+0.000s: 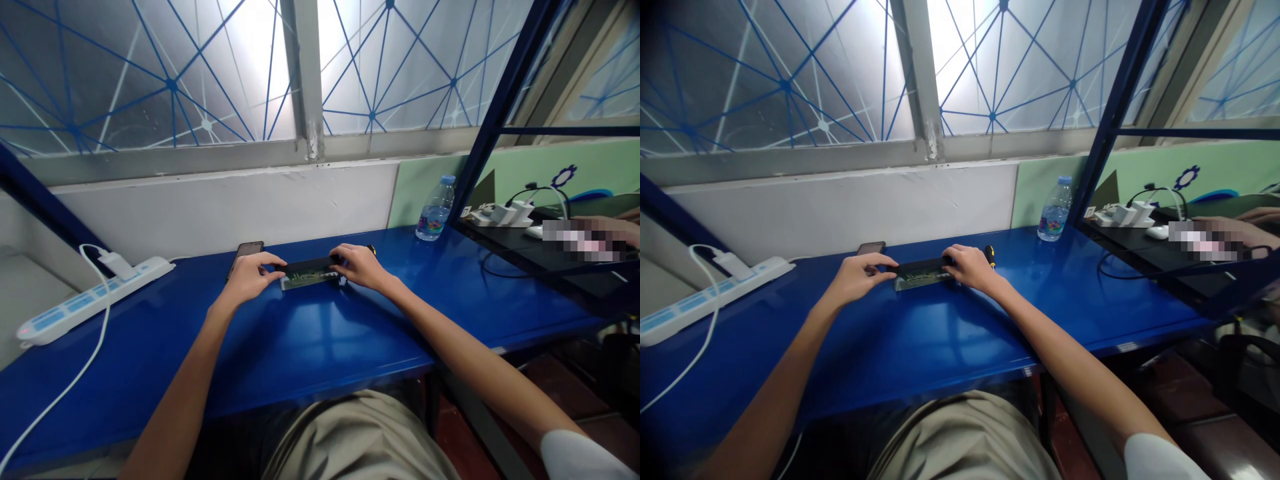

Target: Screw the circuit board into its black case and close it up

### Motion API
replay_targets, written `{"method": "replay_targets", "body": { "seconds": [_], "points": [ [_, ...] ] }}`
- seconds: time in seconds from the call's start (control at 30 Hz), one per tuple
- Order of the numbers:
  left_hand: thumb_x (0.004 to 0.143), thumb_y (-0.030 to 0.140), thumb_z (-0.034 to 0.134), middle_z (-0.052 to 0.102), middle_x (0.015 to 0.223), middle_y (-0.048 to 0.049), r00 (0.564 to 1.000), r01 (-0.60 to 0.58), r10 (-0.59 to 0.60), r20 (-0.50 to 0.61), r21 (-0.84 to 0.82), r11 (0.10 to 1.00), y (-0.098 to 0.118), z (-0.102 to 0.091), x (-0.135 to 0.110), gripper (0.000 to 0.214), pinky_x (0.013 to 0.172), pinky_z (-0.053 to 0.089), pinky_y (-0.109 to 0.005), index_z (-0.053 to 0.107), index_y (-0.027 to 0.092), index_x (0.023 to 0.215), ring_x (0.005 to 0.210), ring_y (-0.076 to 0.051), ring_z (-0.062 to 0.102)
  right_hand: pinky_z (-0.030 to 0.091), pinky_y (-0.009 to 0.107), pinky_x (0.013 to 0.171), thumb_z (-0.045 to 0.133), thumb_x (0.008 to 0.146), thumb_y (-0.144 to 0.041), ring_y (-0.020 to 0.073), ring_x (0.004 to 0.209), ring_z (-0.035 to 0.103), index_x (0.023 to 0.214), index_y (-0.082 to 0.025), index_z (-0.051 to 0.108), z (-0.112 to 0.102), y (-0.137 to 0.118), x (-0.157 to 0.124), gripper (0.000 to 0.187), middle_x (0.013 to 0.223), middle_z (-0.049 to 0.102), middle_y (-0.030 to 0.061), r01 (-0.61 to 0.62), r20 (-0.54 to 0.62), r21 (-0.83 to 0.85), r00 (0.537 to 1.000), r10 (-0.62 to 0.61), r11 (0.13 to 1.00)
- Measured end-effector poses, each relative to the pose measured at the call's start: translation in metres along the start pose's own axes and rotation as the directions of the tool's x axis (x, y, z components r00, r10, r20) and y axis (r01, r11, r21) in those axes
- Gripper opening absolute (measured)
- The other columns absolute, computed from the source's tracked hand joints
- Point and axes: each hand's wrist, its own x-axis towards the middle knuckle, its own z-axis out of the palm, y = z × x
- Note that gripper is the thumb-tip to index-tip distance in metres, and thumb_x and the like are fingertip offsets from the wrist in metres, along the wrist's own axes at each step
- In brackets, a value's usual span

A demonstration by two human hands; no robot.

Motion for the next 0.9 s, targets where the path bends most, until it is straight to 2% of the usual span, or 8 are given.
{"method": "replay_targets", "body": {
  "seconds": [0.27, 0.47, 0.67, 0.9],
  "points": [
    [0.077, 0.047, 0.073, 0.077, 0.109, -0.0071, 0.991, 0.028, -0.02, 0.135, -0.064, 0.998, 0.0, -0.002, 0.0, 0.032, 0.082, 0.058, -0.039, 0.078, 0.026, 0.1, 0.098, -0.028, 0.07, 0.042, 0.027, 0.072, 0.065, 0.077, -0.01, 0.0173, 0.078, 0.061, 0.098, -0.017, 0.065, -0.009, -0.01, 0.0, 0.022, 0.095, 0.068, 0.006, -0.018, 0.098, -0.023, 0.995, 0.02, 1.0],
    [0.075, 0.049, 0.075, 0.075, 0.115, -0.0062, 0.977, 0.001, -0.003, 0.211, 0.01, 1.0, -0.003, -0.002, -0.002, 0.034, 0.097, 0.052, -0.043, 0.078, 0.028, 0.1, 0.108, -0.03, 0.067, 0.036, 0.027, 0.067, 0.066, 0.075, -0.014, 0.0199, 0.081, 0.061, 0.101, -0.018, 0.063, -0.014, -0.018, -0.002, 0.027, 0.099, 0.068, 0.0057, -0.036, 0.188, -0.153, 0.98, 0.065, 0.988],
    [0.076, 0.051, 0.074, 0.073, 0.121, -0.008, 0.954, -0.003, -0.027, 0.298, 0.1, 0.995, -0.003, -0.002, -0.002, 0.04, 0.098, 0.05, -0.043, 0.077, 0.026, 0.106, 0.112, -0.032, 0.066, 0.032, 0.028, 0.063, 0.067, 0.076, -0.019, 0.02, 0.082, 0.061, 0.106, -0.021, 0.061, -0.012, -0.018, -0.003, 0.031, 0.104, 0.065, 0.0055, -0.018, 0.256, -0.221, 0.964, 0.076, 0.975],
    [0.076, 0.053, 0.072, 0.07, 0.126, -0.0091, 0.943, -0.019, -0.038, 0.331, 0.165, 0.986, -0.003, 0.0, -0.001, 0.044, 0.098, 0.049, -0.042, 0.076, 0.026, 0.111, 0.114, -0.033, 0.064, 0.034, 0.028, 0.063, 0.069, 0.076, -0.019, 0.0181, 0.078, 0.059, 0.109, -0.022, 0.06, -0.006, -0.015, -0.004, 0.035, 0.11, 0.061, 0.0062, -0.006, 0.289, -0.225, 0.955, 0.073, 0.974]
  ]
}}
